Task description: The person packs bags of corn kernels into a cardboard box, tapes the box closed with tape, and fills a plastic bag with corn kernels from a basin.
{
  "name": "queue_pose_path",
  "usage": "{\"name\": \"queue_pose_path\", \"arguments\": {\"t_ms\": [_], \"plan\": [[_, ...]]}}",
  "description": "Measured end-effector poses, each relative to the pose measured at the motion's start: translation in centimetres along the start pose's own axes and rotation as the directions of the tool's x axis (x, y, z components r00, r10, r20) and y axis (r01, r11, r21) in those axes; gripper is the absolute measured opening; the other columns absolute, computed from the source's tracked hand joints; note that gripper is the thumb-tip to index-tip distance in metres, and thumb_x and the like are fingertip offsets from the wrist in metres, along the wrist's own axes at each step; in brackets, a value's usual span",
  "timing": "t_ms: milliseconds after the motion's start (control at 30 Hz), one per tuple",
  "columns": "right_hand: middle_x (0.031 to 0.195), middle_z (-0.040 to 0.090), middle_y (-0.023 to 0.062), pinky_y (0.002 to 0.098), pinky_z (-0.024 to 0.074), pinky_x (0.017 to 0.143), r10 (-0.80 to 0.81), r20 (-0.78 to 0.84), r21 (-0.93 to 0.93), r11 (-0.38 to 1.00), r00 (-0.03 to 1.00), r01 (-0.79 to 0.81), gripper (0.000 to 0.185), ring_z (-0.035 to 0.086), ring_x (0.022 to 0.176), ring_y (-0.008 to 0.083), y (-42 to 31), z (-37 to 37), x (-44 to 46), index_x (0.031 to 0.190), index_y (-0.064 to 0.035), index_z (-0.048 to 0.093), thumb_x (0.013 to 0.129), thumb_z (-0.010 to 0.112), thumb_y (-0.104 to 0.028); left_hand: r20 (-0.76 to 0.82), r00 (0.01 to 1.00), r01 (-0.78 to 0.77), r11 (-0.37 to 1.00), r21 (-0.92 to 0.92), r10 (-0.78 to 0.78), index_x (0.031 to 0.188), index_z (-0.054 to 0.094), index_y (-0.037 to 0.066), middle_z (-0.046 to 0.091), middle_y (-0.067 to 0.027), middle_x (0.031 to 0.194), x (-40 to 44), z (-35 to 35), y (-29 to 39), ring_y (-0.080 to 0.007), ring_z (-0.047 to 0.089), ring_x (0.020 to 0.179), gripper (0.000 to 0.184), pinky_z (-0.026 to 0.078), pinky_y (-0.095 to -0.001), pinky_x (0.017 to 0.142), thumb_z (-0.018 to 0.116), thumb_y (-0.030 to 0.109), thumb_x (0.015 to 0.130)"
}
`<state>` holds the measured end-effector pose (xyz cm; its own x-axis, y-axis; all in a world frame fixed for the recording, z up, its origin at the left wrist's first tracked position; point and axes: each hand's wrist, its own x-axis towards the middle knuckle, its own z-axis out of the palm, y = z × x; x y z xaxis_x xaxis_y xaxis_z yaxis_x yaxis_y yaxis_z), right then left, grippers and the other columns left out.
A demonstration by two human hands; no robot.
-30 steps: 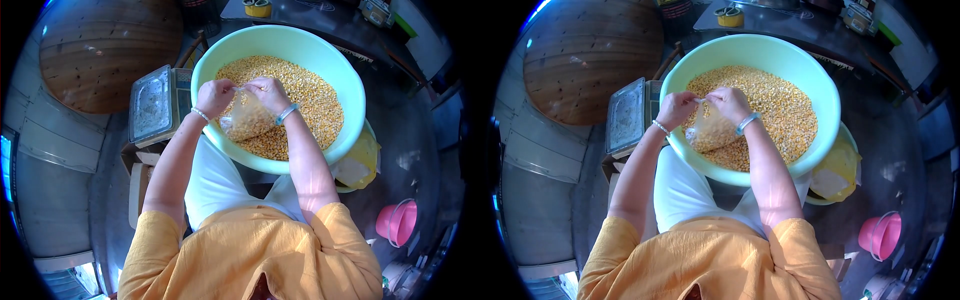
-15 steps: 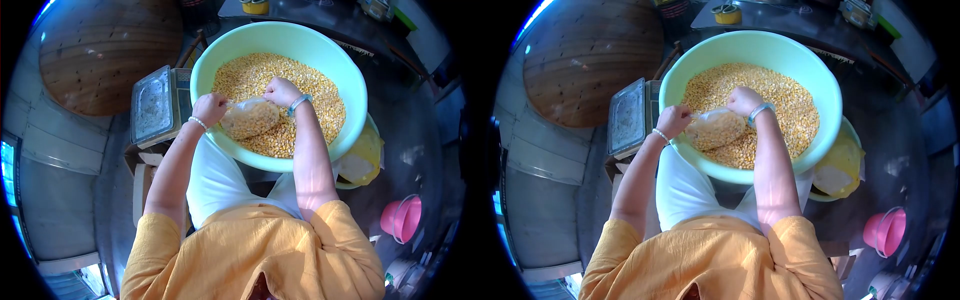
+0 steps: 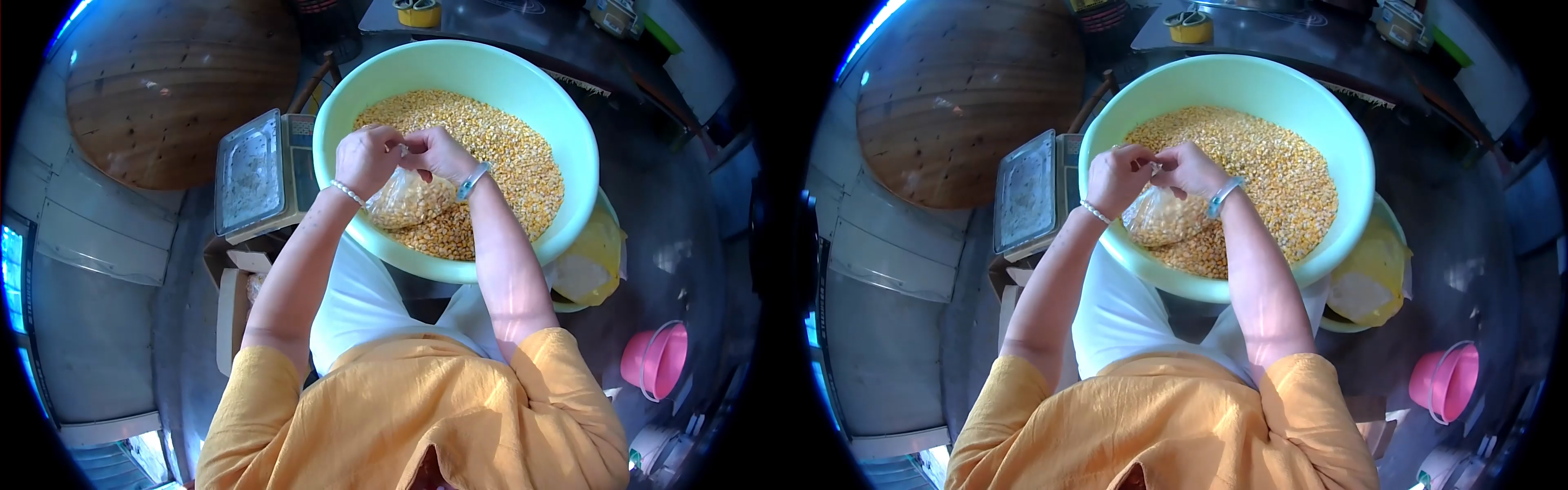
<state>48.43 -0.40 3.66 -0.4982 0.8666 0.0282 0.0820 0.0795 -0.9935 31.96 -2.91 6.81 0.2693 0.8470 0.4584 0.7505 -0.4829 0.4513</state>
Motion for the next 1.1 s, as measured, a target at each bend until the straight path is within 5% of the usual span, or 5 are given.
{"name": "queue_pose_path", "arguments": {"t_ms": [133, 367, 467, 733, 1100], "plan": [[0.059, 0.056, 0.0008, 0.0211, 0.0395, 0.042, -0.001, -0.092, 0.036, 0.999, 0.996, 0.004, 0.012, 0.05, 0.045, 0.0073, 0.5, -0.5, 0.1, 0.073, -0.0022, 0.063, 0.083, 0.065, -0.009, -0.16, 0.984, 0.042, 0.97, -0.239, -0.081, 0.093, 0.066, 0.005, 0.066, -0.0091, 0.081, -0.7, 1.5, -0.3, -0.0189, 0.065, 0.072, 0.021, 0.052, -0.0277, 0.068, 0.063, 0.003, 0.073], [0.06, 0.057, 0.0006, 0.0198, 0.0389, 0.043, -0.041, -0.087, -0.007, 0.999, 0.995, 0.04, 0.014, 0.05, 0.048, 0.0056, 0.3, 0.0, -0.1, 0.077, -0.0019, 0.066, 0.086, 0.063, -0.013, 0.162, 0.949, 0.309, 0.894, -0.324, -0.269, 0.098, 0.063, 0.005, 0.068, -0.0106, 0.086, -3.2, 4.0, -1.8, -0.0257, 0.066, 0.077, 0.032, 0.051, -0.0325, 0.07, 0.07, 0.02, 0.071], [0.061, 0.056, -0.0012, 0.0185, 0.0367, 0.043, -0.037, -0.094, -0.031, 0.999, 0.995, 0.034, 0.008, 0.049, 0.05, 0.0051, 0.3, -0.1, 0.0, 0.084, -0.0017, 0.066, 0.084, 0.063, -0.009, 0.174, 0.93, 0.343, 0.593, -0.728, -0.324, 0.093, 0.066, 0.004, 0.069, -0.0074, 0.082, -3.0, 6.7, -2.9, -0.0151, 0.065, 0.074, 0.03, 0.05, -0.0296, 0.067, 0.074, 0.022, 0.071], [0.068, 0.061, 0.0011, 0.0168, 0.0307, 0.039, -0.019, -0.132, -0.154, 0.988, 0.991, -0.002, 0.013, 0.046, 0.047, 0.0024, -0.2, 0.1, -0.3, 0.089, -0.001, 0.065, 0.08, 0.062, -0.011, 0.507, 0.825, 0.535, 0.054, -0.843, -0.25, 0.08, 0.066, 0.003, 0.062, -0.006, 0.073, -2.6, 7.9, -2.3, -0.0089, 0.054, 0.061, 0.013, 0.043, -0.0237, 0.057, 0.072, 0.006, 0.068], [0.068, 0.052, 0.0029, 0.0219, 0.033, 0.04, -0.034, -0.371, 0.417, 0.887, 0.928, 0.2, 0.03, 0.042, 0.047, 0.0087, 3.2, -5.0, 0.7, 0.104, -0.0018, 0.059, 0.095, 0.051, -0.029, 0.213, 0.815, 0.507, 0.487, -0.711, -0.538, 0.074, 0.069, 0.001, 0.069, -0.008, 0.07, -2.1, 5.9, 0.6, -0.0135, 0.065, 0.062, 0.009, 0.052, -0.0262, 0.062, 0.07, 0.01, 0.071]]}}
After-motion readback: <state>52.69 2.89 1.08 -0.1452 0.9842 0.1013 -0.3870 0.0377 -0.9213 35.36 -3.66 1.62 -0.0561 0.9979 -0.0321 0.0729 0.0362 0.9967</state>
